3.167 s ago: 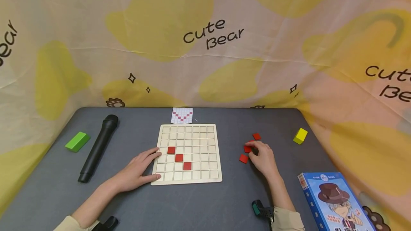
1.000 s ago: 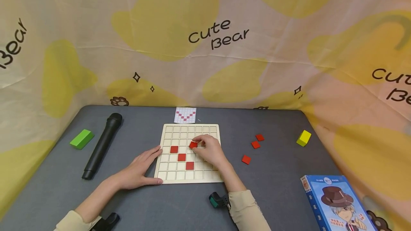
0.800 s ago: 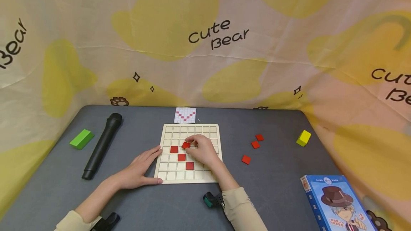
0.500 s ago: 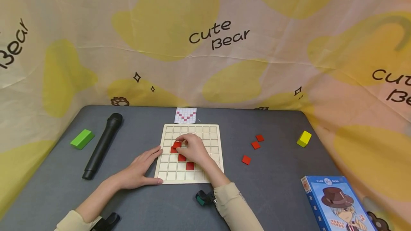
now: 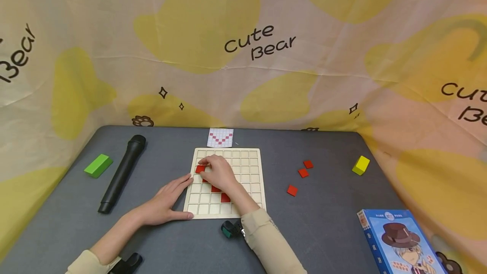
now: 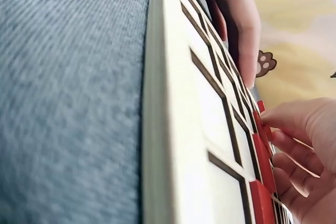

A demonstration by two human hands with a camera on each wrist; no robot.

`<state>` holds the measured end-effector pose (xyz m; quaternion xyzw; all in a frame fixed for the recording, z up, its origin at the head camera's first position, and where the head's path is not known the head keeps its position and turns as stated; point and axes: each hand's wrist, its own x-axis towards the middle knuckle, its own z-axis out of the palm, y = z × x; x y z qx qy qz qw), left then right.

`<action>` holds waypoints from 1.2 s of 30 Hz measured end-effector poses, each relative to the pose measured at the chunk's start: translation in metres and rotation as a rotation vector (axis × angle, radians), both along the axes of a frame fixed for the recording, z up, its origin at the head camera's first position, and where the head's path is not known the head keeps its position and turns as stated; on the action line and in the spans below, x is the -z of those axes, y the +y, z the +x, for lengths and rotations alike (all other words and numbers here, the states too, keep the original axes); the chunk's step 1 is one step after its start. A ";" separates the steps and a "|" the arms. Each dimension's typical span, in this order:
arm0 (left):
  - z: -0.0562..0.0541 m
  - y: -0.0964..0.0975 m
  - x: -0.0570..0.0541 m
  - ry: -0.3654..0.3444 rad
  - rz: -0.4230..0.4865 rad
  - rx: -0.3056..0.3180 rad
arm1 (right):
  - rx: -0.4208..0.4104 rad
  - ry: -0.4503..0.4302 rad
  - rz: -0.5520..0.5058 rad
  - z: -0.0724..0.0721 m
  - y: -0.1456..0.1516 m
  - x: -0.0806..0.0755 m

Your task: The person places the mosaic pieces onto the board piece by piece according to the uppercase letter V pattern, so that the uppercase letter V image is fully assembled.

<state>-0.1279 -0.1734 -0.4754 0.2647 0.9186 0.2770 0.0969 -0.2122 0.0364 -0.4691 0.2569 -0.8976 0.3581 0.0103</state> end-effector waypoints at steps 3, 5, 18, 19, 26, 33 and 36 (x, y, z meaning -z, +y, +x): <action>0.000 0.000 0.000 0.001 0.004 0.001 | 0.005 -0.004 0.008 -0.001 -0.002 0.000; -0.001 0.000 0.001 -0.001 0.005 0.000 | 0.010 -0.010 0.013 0.000 -0.003 0.000; -0.001 0.000 0.001 -0.009 0.001 0.001 | -0.001 -0.020 -0.011 0.001 -0.002 0.005; -0.001 0.000 0.001 -0.006 0.000 0.001 | -0.002 -0.019 -0.021 0.002 -0.001 0.005; 0.000 0.000 0.000 0.001 0.008 -0.006 | 0.039 -0.041 -0.130 0.007 0.017 0.000; -0.001 0.001 0.001 -0.006 -0.012 -0.027 | 0.113 -0.058 -0.141 0.012 0.049 -0.001; -0.002 0.002 0.002 -0.015 -0.019 -0.032 | 0.143 -0.063 -0.146 0.014 0.063 0.000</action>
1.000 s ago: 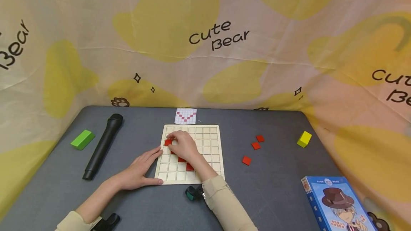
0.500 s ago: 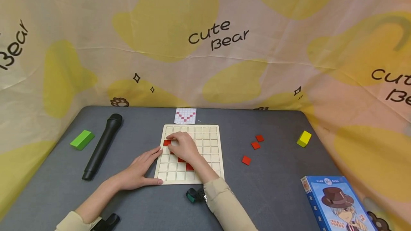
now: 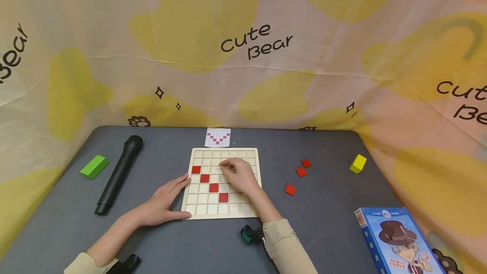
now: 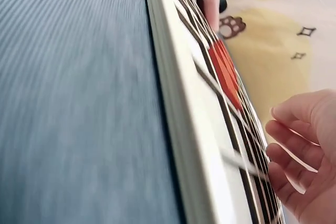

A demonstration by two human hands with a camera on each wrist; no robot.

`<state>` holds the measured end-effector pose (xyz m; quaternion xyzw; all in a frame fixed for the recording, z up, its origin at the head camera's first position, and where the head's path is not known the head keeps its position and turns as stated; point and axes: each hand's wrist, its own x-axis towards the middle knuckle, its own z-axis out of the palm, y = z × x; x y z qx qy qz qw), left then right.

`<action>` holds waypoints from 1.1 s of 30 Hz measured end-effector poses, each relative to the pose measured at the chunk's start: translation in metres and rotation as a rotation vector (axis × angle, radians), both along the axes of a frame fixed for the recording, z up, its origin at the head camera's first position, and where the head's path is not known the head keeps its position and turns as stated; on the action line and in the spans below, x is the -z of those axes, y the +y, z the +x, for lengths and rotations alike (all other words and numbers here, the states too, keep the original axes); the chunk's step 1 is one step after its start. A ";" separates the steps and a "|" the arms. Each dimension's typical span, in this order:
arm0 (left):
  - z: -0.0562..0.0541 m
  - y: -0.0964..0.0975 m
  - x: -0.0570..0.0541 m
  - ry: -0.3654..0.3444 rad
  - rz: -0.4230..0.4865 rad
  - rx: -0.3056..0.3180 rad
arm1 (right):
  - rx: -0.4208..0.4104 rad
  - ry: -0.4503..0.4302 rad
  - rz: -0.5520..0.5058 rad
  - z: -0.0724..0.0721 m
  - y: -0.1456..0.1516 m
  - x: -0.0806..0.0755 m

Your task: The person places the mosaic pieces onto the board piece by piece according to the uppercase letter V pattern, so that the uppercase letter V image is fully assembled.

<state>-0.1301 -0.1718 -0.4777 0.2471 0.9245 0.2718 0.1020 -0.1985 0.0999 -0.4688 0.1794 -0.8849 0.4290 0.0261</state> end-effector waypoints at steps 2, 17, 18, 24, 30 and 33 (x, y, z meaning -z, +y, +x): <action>0.000 0.001 0.000 0.001 0.000 0.001 | 0.014 0.003 0.003 0.001 0.010 0.001; 0.001 0.000 0.000 0.008 0.007 0.007 | 0.118 0.071 0.049 0.019 0.083 0.000; 0.001 0.000 0.000 0.008 0.007 0.008 | 0.128 0.073 0.055 0.021 0.088 0.000; 0.000 0.000 0.001 0.005 0.007 0.004 | 0.201 0.072 0.082 0.029 0.116 0.002; 0.000 -0.001 0.002 0.008 0.011 0.006 | 0.264 0.061 0.094 0.036 0.142 0.004; 0.000 0.000 0.003 0.010 0.012 0.008 | 0.293 0.048 0.112 0.040 0.155 0.005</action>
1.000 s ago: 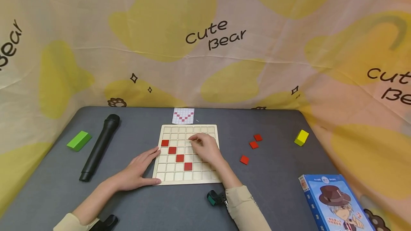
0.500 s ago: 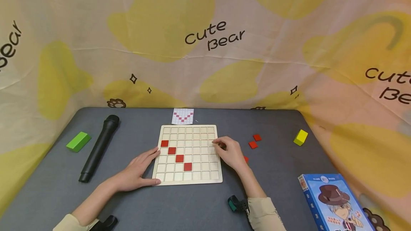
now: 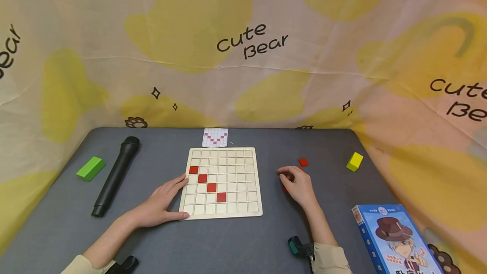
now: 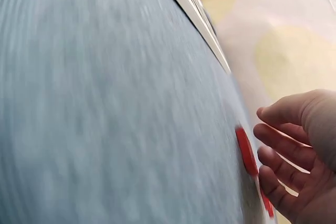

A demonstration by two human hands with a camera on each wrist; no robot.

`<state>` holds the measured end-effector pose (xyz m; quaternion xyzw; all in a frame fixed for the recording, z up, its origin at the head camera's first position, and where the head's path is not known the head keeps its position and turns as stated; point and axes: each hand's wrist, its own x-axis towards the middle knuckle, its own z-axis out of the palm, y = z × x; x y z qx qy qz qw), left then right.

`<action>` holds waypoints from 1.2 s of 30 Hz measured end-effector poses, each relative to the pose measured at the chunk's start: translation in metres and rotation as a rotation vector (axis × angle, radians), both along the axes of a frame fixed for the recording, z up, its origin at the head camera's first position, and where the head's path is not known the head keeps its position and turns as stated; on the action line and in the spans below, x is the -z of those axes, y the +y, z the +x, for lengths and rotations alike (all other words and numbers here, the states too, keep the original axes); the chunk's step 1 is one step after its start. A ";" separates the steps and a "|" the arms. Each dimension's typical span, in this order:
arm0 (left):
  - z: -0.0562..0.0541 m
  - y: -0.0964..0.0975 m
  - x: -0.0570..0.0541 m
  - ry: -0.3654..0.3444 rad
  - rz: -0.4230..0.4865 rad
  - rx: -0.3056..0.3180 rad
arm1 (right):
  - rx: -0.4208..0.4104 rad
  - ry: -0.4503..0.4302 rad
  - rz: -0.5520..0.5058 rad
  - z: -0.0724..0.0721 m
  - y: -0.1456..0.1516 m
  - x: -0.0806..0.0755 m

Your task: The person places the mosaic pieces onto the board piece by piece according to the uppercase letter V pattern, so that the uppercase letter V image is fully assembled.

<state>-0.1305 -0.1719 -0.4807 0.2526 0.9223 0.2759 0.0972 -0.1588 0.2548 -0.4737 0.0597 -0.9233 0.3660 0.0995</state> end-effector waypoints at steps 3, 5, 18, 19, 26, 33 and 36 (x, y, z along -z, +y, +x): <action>0.000 0.000 0.000 0.001 0.001 0.000 | 0.025 0.016 0.027 0.002 0.012 0.000; 0.000 0.000 0.000 0.002 0.003 0.001 | 0.039 0.045 0.045 0.002 0.019 0.000; 0.000 -0.001 0.000 0.014 0.002 0.006 | 0.045 0.048 0.075 -0.007 0.041 0.002; 0.000 -0.001 0.000 0.015 0.002 0.006 | 0.046 0.042 0.079 -0.007 0.041 0.002; 0.001 -0.001 -0.001 0.019 0.007 0.009 | 0.063 -0.029 0.102 -0.008 0.040 0.000; 0.001 -0.001 -0.001 0.022 0.008 0.009 | 0.070 -0.039 0.097 -0.010 0.038 -0.001; 0.001 -0.001 -0.001 0.016 0.005 0.004 | 0.074 -0.037 0.086 -0.010 0.035 0.001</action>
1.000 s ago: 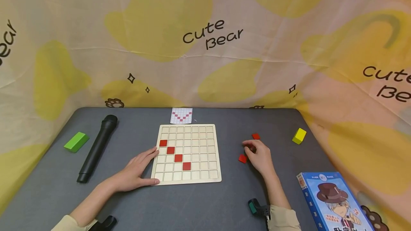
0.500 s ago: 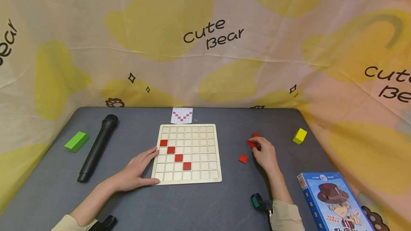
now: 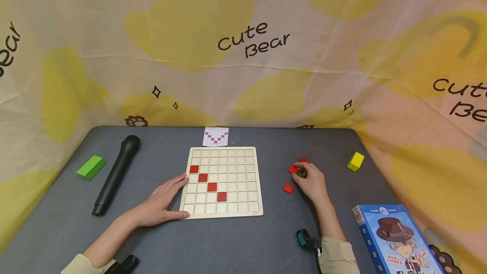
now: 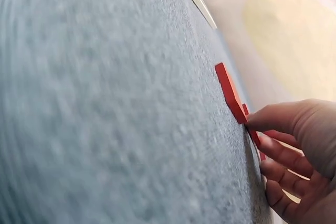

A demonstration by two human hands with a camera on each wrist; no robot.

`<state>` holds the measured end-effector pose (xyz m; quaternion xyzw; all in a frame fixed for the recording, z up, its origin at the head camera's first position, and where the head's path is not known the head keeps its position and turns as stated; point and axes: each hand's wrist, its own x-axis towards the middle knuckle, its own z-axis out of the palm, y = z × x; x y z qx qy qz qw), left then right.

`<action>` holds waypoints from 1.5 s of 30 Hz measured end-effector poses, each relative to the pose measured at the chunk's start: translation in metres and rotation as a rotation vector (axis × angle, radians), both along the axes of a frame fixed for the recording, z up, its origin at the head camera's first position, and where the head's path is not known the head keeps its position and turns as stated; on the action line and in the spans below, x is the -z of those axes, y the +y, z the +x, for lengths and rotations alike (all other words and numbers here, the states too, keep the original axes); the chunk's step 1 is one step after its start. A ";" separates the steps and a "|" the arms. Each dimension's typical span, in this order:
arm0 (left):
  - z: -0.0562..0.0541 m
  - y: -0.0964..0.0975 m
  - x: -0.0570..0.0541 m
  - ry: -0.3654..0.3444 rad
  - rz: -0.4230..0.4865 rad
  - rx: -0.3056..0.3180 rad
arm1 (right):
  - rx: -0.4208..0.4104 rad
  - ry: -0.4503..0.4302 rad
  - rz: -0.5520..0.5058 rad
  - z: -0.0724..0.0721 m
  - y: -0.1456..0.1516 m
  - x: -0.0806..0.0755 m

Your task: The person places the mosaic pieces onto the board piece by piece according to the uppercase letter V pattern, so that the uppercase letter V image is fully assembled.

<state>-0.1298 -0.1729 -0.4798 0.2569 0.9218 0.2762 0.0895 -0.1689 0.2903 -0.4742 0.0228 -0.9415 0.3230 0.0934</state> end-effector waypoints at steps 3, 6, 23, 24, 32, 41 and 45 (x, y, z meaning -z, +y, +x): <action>0.000 0.000 0.000 -0.003 -0.001 -0.003 | 0.000 -0.004 -0.020 0.000 -0.004 0.001; 0.000 0.000 0.000 -0.003 -0.002 -0.004 | -0.004 -0.011 -0.039 -0.001 -0.010 0.002; 0.000 0.000 0.000 0.000 0.000 -0.002 | -0.119 -0.024 -0.137 0.003 -0.071 -0.001; 0.000 0.000 0.000 0.000 0.000 -0.003 | -0.131 -0.026 -0.144 0.004 -0.075 -0.002; 0.000 0.000 0.000 -0.012 -0.008 -0.005 | -0.212 -0.038 -0.187 0.007 -0.102 -0.003; 0.001 0.001 -0.002 0.001 0.001 -0.001 | -0.308 -0.060 -0.228 0.011 -0.126 -0.001; 0.001 0.000 -0.003 -0.008 -0.002 -0.005 | -0.367 -0.033 -0.204 0.011 -0.132 0.001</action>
